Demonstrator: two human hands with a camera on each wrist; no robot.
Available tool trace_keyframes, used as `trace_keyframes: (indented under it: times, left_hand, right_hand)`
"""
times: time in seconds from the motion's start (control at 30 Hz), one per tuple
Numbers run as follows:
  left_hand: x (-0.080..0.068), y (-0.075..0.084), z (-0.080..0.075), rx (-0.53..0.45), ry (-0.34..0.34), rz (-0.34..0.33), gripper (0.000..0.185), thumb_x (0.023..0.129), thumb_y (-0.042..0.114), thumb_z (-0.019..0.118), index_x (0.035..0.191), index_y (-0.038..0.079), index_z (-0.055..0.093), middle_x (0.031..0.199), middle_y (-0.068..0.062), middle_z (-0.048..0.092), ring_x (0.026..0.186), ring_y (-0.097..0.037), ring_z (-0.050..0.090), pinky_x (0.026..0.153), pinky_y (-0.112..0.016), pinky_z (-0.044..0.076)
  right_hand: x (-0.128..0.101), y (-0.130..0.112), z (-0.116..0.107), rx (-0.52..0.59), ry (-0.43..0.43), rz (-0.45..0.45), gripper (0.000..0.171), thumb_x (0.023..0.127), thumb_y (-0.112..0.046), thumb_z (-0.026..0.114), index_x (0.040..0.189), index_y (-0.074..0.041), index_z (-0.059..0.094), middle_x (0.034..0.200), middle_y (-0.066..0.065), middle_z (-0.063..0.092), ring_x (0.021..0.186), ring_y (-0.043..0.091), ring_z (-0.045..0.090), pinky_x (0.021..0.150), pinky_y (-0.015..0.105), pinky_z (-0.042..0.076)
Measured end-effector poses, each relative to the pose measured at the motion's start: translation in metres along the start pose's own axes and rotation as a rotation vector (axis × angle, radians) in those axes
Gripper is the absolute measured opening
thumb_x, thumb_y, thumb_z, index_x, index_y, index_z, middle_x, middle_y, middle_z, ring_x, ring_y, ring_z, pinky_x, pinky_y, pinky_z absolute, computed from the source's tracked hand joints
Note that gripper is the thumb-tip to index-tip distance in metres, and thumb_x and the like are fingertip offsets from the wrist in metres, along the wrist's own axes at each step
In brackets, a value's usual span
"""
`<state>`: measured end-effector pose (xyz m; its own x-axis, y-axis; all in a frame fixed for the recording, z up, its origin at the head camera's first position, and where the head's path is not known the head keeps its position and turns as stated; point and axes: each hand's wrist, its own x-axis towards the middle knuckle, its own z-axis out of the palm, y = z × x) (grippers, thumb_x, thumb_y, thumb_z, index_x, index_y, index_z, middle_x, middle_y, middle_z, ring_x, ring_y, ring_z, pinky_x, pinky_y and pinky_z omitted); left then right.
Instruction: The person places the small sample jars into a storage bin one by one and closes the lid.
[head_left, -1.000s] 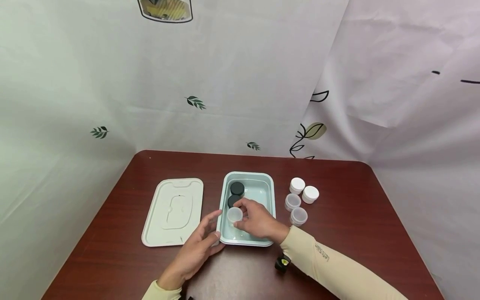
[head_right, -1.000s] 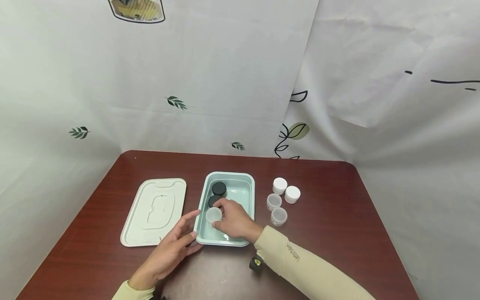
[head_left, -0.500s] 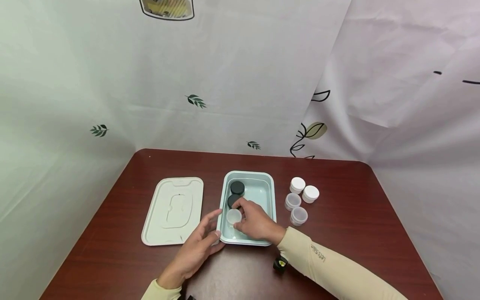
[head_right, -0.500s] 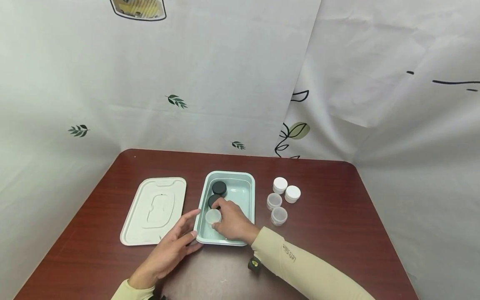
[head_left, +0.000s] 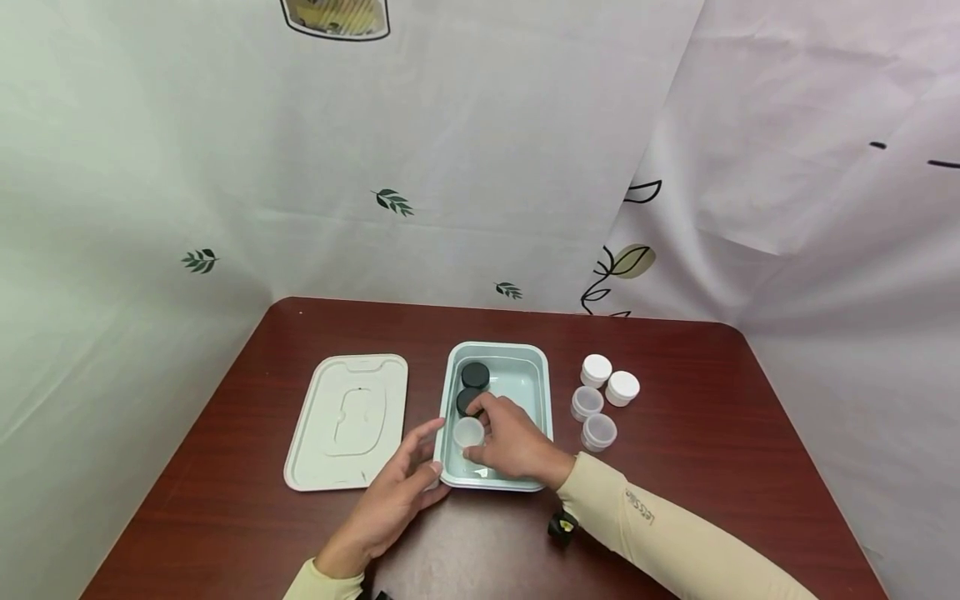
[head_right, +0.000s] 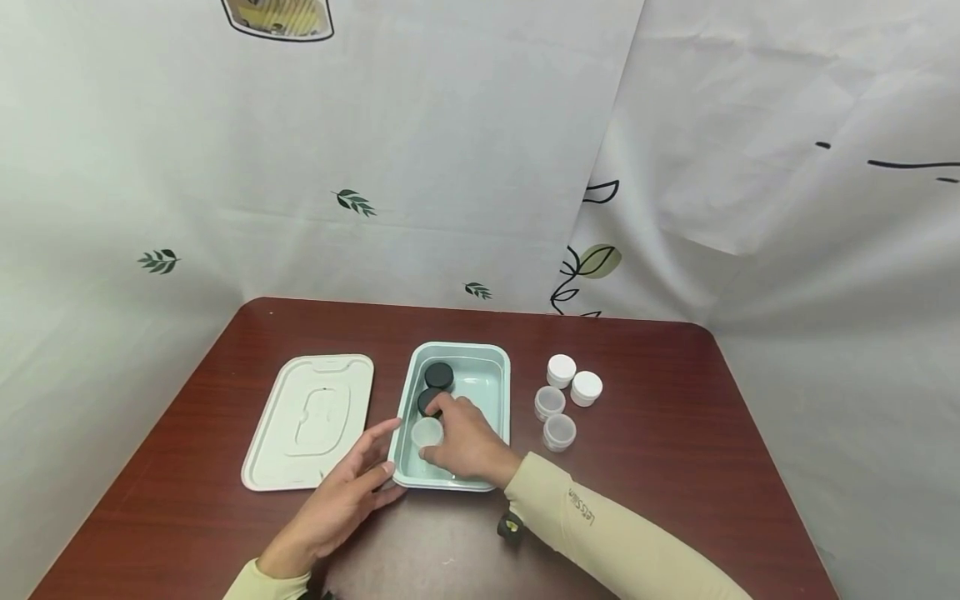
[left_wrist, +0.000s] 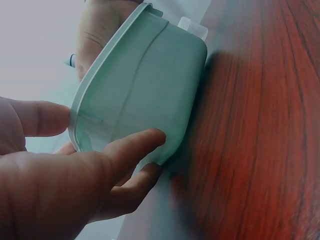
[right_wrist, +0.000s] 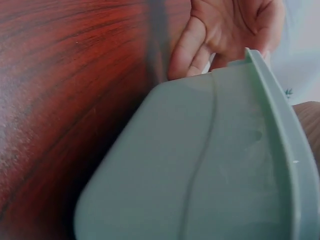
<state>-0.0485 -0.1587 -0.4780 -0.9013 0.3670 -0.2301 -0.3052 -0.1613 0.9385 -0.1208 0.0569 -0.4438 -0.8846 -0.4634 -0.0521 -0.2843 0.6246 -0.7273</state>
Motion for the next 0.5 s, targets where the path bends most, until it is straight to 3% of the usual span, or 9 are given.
trace_keyframes:
  times: [0.2,0.33,0.5]
  left_hand:
    - [0.0,0.0,0.001,0.0,-0.001,0.003,0.061,0.11,0.012,0.049,0.166,0.02,0.023,0.161,-0.028,0.031,0.14,-0.032,0.049,0.109,-0.044,0.049]
    - [0.0,0.001,0.001,-0.001,-0.005,0.013,0.061,0.11,0.01,0.048,0.166,0.019,0.023,0.161,-0.029,0.03,0.141,-0.034,0.049,0.108,-0.044,0.049]
    - [0.0,0.0,0.002,0.002,-0.011,0.027,0.061,0.11,0.01,0.048,0.166,0.018,0.022,0.161,-0.03,0.03,0.139,-0.032,0.05,0.107,-0.042,0.05]
  right_hand:
    - [-0.002,-0.006,-0.009,0.003,0.034,0.026,0.051,0.084,-0.021,0.088,0.126,-0.008,0.062,0.106,0.011,0.06,0.086,0.015,0.057,0.081,0.031,0.049]
    - [-0.005,-0.009,-0.018,0.078,0.068,0.039,0.05,0.085,-0.019,0.087,0.128,-0.007,0.062,0.112,0.014,0.062,0.094,0.022,0.068,0.086,0.034,0.057]
    - [-0.012,-0.009,-0.033,0.18,0.129,0.047,0.048,0.087,-0.018,0.086,0.129,-0.01,0.063,0.121,0.011,0.065,0.111,0.03,0.07,0.093,0.04,0.061]
